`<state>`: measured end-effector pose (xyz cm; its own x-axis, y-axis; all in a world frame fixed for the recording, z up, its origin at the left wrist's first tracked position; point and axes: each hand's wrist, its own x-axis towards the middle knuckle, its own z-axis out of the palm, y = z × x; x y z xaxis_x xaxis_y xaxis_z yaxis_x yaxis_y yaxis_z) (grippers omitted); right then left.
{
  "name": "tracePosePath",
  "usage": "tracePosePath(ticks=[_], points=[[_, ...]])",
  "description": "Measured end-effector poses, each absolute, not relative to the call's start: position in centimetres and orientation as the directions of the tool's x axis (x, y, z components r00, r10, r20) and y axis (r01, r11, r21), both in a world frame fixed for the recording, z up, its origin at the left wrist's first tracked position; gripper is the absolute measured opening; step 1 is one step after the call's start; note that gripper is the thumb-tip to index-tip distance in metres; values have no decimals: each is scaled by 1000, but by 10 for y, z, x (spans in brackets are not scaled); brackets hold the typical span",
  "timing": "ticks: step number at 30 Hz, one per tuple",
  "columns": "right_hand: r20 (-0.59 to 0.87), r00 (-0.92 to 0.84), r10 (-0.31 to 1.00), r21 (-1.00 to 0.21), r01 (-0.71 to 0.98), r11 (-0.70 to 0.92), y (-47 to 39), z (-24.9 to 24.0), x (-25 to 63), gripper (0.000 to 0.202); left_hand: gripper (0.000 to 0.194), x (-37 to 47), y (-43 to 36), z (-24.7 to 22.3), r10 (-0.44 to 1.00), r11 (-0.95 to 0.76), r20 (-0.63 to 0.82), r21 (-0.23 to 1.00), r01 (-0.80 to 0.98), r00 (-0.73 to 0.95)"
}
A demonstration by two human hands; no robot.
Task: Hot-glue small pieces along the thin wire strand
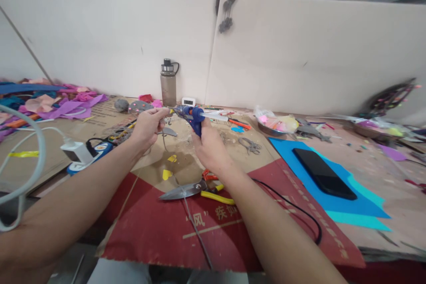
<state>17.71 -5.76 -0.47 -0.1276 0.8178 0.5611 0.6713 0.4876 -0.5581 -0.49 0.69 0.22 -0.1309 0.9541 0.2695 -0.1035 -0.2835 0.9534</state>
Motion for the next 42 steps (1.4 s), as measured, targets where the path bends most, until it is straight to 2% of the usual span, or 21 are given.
tracePosePath(ticks=[21, 24, 27, 30, 32, 34, 36, 39, 42], points=[[538, -134, 832, -526, 719, 455, -61, -2, 176, 27, 18, -4, 6, 3, 933, -333, 322, 942, -49, -160], [539, -132, 832, -556, 687, 469, -61, 0, 178, 26, 20, -4, 6, 3, 935, -325, 313, 944, -49, -168], [557, -102, 825, -641, 578, 504, -60, 2, 179, 27, 20, -5, 6, 3, 944, -305, 290, 949, -83, -157], [455, -21, 890, -810, 406, 424, -58, 1, 180, 21, 20, -5, 7, 3, 953, -282, 264, 952, -120, -145], [328, 0, 945, -926, 196, 322, -57, 0, 181, 17, 20, -5, 7, 3, 959, -266, 248, 955, -131, -139], [236, -16, 972, -971, -46, 235, -55, 0, 182, 18, 19, -4, 7, 3, 963, -250, 232, 959, -130, -139], [171, -30, 985, -969, -188, 163, -53, 2, 185, 19, 19, -4, 6, 4, 964, -247, 230, 961, -123, -136], [57, 31, 998, -980, -192, 62, -43, 1, 194, 16, 19, -3, 4, 4, 957, -274, 260, 956, -107, -125], [8, 211, 977, -1000, 20, 4, -28, -7, 206, 8, 20, -3, 3, 4, 953, -289, 278, 954, -82, -122]])
